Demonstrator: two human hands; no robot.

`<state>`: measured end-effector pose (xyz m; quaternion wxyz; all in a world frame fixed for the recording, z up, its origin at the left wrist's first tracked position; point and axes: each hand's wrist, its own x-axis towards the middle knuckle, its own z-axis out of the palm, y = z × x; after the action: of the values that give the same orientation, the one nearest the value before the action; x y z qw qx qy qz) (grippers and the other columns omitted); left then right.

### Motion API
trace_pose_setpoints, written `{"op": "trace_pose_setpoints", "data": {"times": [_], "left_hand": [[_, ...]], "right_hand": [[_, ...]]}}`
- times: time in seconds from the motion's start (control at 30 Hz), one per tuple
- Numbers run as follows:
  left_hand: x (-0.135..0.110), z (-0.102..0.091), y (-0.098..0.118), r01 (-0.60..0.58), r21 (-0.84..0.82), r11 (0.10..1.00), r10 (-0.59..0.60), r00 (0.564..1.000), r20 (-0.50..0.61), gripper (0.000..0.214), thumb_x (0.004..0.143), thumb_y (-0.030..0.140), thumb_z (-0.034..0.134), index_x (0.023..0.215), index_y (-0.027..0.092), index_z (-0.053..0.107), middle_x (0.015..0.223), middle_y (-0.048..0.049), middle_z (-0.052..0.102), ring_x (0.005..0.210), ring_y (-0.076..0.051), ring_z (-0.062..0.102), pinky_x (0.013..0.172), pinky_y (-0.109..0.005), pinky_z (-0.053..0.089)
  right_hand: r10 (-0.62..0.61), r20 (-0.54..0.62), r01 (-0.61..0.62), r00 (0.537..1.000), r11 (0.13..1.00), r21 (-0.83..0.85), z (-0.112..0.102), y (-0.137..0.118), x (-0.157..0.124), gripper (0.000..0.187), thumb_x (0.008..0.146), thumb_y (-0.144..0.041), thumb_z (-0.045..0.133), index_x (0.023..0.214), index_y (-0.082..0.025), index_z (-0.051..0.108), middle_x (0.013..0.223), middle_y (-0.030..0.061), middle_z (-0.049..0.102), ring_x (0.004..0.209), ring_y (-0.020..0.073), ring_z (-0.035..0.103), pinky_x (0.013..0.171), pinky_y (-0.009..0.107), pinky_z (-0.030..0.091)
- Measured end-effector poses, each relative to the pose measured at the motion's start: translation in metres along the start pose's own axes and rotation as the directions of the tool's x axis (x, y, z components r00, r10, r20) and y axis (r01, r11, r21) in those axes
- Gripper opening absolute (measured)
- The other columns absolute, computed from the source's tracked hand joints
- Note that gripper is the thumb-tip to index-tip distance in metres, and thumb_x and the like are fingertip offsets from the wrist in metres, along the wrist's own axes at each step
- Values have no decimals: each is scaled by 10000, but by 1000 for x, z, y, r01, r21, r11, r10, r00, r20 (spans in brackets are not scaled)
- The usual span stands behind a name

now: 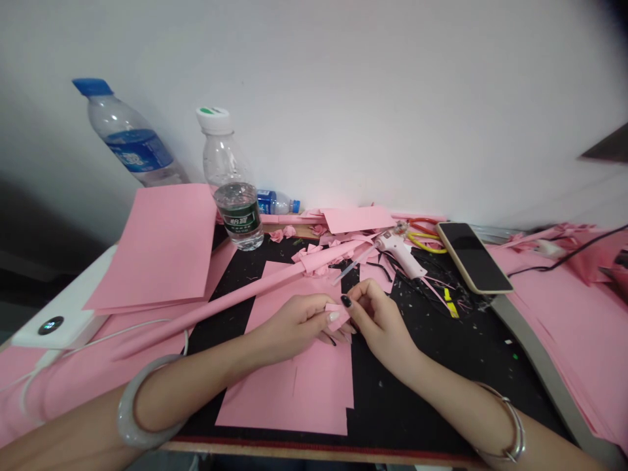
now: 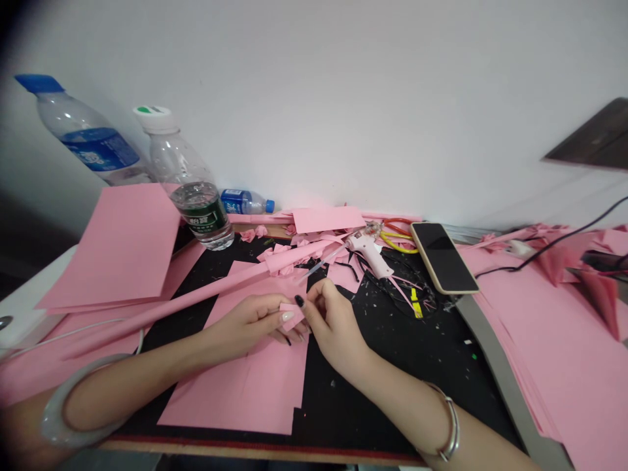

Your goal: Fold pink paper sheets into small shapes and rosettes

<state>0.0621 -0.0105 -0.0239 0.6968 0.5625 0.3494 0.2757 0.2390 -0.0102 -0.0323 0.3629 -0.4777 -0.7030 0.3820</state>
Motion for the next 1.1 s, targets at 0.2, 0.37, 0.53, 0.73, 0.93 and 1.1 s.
{"op": "trace_pose_setpoints", "data": {"times": [0.2,0.37,0.53,0.73,0.93,1.1], "left_hand": [[0,0,0,2,-25,1000,-2,1000,4,225,888,281,448,873,133,617,899,-72,687,833,-177,656,742,-308,525],[-1,-1,-2,12,-38,999,-11,1000,21,217,882,303,460,836,145,601,880,-67,696,830,-184,660,760,-331,521],[0,-2,-1,30,-46,998,-28,999,44,222,881,308,466,871,137,606,892,-84,698,822,-188,661,776,-351,520],[1,-2,0,-1,-32,999,1,1000,2,229,879,301,466,881,131,619,862,-78,684,796,-187,660,742,-339,527],[1,-1,0,-8,-19,1000,8,999,-32,178,862,265,490,772,140,578,793,-44,664,765,-175,660,724,-327,532],[1,-3,-1,-31,14,999,31,999,-27,197,863,258,482,817,126,621,738,-34,639,682,-162,652,682,-314,535]], "right_hand": [[-92,148,101,985,993,-56,-6,-7,4,318,941,-303,365,642,-194,375,579,-39,414,525,100,399,502,228,330],[-140,201,162,969,982,-96,-4,-8,4,316,947,-244,326,633,-202,332,576,-40,422,512,97,401,499,223,327],[-176,184,205,967,967,-153,-2,-6,3,277,943,-218,306,668,-209,327,590,-37,405,508,107,383,494,232,312],[-124,164,139,979,986,-87,-7,-7,4,305,954,-266,309,658,-204,345,593,-35,406,528,109,388,514,235,321],[-138,222,159,965,984,-80,-7,-8,3,251,938,-225,354,691,-196,384,635,-30,445,566,105,418,548,227,340],[-150,170,169,974,980,-109,-5,-6,3,241,940,-209,335,704,-198,379,636,-31,411,568,107,399,538,229,325]]}}
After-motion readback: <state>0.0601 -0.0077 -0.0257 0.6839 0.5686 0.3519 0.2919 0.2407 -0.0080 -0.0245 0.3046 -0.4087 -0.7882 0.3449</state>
